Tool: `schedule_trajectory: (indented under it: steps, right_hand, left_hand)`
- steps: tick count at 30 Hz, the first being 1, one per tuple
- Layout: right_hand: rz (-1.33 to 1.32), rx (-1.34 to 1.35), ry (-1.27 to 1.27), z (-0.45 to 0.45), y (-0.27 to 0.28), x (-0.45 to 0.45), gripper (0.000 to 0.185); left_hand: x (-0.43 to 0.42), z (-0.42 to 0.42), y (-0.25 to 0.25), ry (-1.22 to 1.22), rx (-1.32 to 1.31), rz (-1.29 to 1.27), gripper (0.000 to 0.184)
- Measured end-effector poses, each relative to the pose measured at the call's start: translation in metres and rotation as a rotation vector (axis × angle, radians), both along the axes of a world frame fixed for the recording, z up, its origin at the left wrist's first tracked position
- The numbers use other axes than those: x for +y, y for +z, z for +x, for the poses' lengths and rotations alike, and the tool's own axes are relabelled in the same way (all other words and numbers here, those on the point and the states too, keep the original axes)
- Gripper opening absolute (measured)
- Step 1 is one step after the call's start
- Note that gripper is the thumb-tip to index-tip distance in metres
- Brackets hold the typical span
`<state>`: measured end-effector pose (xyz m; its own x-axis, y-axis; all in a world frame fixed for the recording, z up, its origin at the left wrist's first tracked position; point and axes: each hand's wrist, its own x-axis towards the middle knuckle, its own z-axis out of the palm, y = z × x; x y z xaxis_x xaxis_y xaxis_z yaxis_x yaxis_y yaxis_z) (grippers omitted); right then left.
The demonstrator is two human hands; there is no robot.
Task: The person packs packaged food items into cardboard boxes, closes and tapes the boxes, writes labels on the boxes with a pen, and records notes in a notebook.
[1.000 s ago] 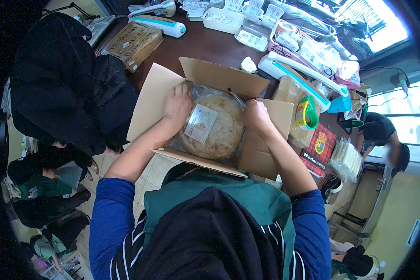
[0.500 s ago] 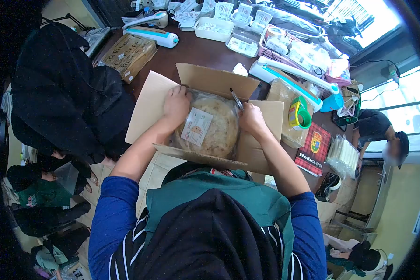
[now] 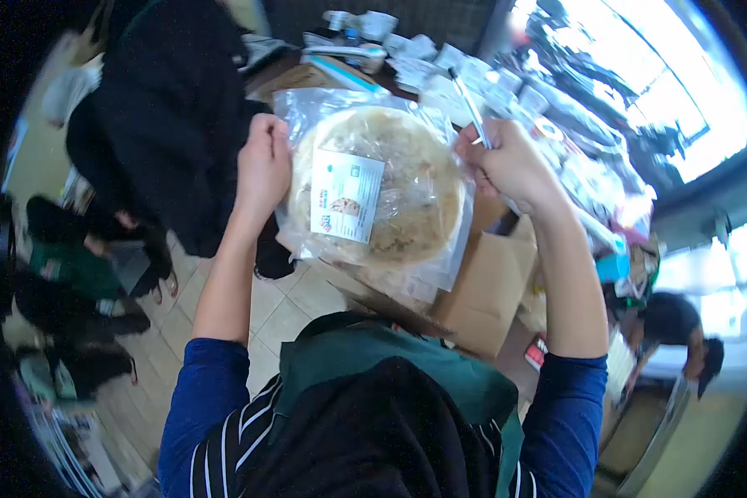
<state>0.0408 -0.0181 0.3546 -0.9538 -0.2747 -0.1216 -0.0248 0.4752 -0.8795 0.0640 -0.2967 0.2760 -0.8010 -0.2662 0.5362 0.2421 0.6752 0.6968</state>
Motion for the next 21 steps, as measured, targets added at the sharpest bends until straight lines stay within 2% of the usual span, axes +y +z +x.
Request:
schedule_trajectory:
  steps: [2,3,5,6,8,9,11,12,14,15,17,19,21]
  right_hand:
    - [-0.089,0.051,0.158,0.003,0.032,-0.033,0.006]
    - [-0.156,0.066,0.217,0.009,0.044,-0.051,0.007]
    - [-0.094,0.211,0.299,0.018,0.060,-0.075,0.008]
    - [-0.118,0.279,0.352,0.025,0.064,-0.094,0.009]
    - [-0.212,0.270,0.505,0.032,0.062,-0.124,0.009]
    - [-0.284,0.246,0.578,0.035,0.060,-0.140,0.009]
    - [-0.385,0.206,0.778,0.032,0.047,-0.171,0.009]
    - [-0.383,0.176,0.823,0.035,0.041,-0.189,0.008]
    - [-0.349,0.157,0.897,0.042,0.031,-0.219,0.007]
    - [-0.347,0.095,0.939,0.044,0.022,-0.231,0.007]
    - [-0.182,0.156,1.043,0.054,0.010,-0.251,0.009]
    - [-0.107,0.509,1.050,0.051,-0.007,-0.270,0.014]
    - [-0.187,0.320,1.035,0.069,-0.002,-0.275,0.020]
  left_hand:
    - [-0.030,0.036,0.019,0.111,0.041,0.020,0.014]
    - [-0.043,0.054,0.018,0.177,0.058,0.009,0.014]
    - [-0.059,0.087,0.004,0.300,0.212,0.154,0.016]
    - [-0.067,0.103,-0.001,0.372,0.232,0.139,0.016]
    - [-0.072,0.132,-0.011,0.306,0.688,0.612,0.018]
    - [-0.081,0.150,-0.025,0.378,0.722,0.575,0.018]
    - [-0.093,0.187,-0.049,0.161,0.727,0.969,0.020]
    - [-0.092,0.206,-0.044,0.223,0.766,0.939,0.020]
    - [-0.082,0.233,-0.029,0.225,0.786,1.086,0.019]
    - [-0.080,0.250,-0.029,0.272,0.827,1.054,0.019]
    - [-0.079,0.285,-0.029,0.230,0.797,1.014,0.018]
    - [-0.071,0.304,-0.016,0.494,0.646,0.837,0.019]
    - [-0.060,0.319,-0.006,0.701,0.443,0.571,0.019]
